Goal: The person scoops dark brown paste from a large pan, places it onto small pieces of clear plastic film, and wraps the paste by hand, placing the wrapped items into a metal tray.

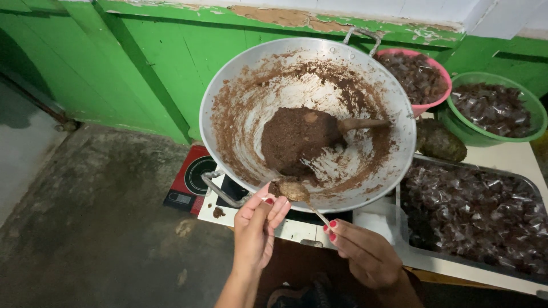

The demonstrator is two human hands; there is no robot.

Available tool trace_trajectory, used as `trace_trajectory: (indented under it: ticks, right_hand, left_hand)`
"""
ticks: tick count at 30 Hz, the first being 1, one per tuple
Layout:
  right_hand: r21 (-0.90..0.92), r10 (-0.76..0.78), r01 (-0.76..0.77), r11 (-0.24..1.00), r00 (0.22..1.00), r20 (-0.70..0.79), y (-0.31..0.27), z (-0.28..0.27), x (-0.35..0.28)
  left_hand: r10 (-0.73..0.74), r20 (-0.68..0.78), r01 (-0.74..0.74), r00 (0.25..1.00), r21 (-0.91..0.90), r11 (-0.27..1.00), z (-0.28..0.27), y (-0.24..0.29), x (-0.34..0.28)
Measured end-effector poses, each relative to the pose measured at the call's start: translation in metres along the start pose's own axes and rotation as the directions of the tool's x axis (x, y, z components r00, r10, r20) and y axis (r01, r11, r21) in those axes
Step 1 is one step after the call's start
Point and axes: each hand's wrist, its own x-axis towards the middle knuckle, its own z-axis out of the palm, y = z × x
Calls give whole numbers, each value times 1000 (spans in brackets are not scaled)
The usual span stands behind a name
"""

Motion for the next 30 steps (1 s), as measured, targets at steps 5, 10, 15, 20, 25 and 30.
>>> trace_trajectory:
  ticks: [5,10,15,20,25,30]
  right_hand:
    - [-104,-24,22,994,1000,-13,7,-3,10]
    - [-115,41,-61,992,985,-168,13,-18,36]
    - [-124,304,-296,947,951,52,27,-30,53]
    - [-140,343,-319,937,916,210,59,-26,41]
    - [-41,287,-285,958,930,232,94,-10,46]
    - [-84,321,-315,945,856,405,122,1,48]
  left_hand:
    - [39,38,-42,999,84,996,13,10,-11]
    - [49,35,-53,998,127,990,17,19,-16]
    - [98,45,-104,994,170,980,14,19,-17]
    - [103,44,-110,994,204,973,17,21,-19]
    - [84,2,-83,996,211,974,21,21,-21]
    - [93,-12,-89,996,186,978,17,19,-18]
